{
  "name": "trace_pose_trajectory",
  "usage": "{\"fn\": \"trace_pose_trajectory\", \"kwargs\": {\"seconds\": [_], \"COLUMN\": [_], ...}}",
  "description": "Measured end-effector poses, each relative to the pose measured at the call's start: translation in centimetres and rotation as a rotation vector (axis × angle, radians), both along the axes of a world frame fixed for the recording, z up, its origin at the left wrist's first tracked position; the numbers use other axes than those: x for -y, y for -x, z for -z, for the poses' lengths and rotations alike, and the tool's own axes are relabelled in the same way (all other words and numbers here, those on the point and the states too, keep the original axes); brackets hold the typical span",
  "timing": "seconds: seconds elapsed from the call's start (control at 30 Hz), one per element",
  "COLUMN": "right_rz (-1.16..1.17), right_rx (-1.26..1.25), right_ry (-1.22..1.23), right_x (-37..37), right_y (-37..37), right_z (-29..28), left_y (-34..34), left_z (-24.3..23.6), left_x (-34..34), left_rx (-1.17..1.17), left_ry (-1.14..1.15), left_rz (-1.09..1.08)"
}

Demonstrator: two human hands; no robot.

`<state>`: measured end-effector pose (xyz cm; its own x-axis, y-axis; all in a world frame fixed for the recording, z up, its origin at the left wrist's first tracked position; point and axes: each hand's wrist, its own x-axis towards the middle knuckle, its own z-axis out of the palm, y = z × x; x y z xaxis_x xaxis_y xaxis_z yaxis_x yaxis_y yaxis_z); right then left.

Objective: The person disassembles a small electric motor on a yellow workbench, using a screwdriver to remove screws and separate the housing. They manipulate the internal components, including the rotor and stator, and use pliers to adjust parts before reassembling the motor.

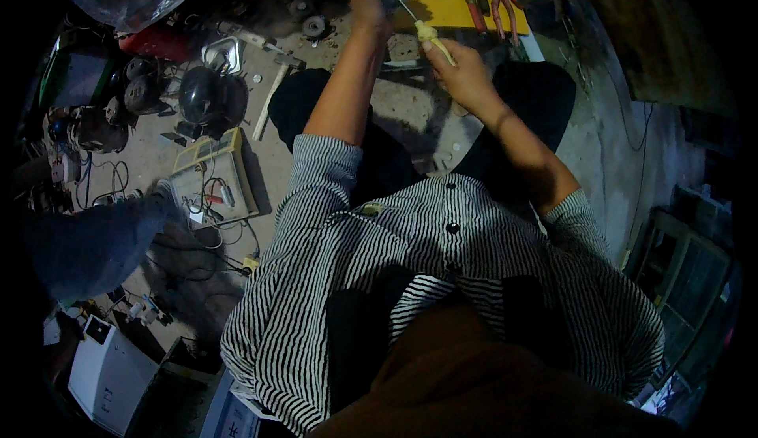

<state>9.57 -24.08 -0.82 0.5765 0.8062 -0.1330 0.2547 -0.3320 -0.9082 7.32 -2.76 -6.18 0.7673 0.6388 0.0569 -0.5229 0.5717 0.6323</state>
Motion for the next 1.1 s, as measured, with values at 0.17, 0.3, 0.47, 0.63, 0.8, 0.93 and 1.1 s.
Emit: {"fn": "trace_pose_trajectory", "kwargs": {"seconds": [0.17, 0.3, 0.47, 0.63, 0.8, 0.93, 1.1], "right_rz": [0.046, -0.033, -0.065, -0.074, -0.109, -0.118, -0.108], "right_rx": [0.441, 0.357, -0.567, -0.414, -0.467, -0.488, -0.525], "right_ry": [-0.054, -0.022, 0.044, 0.123, 0.124, 0.135, 0.170], "right_x": [1.1, 1.1, 1.9, 2.3, 2.4, 2.3, 2.2], "right_y": [-0.3, -1.9, -1.8, -0.4, -0.9, -1.2, -1.6], "right_z": [0.6, 0.3, -5.1, -7.8, -7.8, -8.0, -8.5], "left_y": [0.2, -0.2, 2.2, 2.6, 2.7, 2.7, 2.5], "left_z": [-0.8, 0.6, -3.0, -2.6, -5.3, -4.8, -4.3], "left_x": [1.3, -0.5, 0.9, -0.1, 1.2, 0.8, 0.3], "left_rx": [-0.062, 0.016, 0.096, 0.266, 0.317, 0.325, 0.329], "left_ry": [0.038, 0.098, 0.198, 0.110, 0.192, 0.111, 0.043], "left_rz": [-0.013, -0.129, 0.037, 0.172, 0.214, 0.244, 0.274]}}
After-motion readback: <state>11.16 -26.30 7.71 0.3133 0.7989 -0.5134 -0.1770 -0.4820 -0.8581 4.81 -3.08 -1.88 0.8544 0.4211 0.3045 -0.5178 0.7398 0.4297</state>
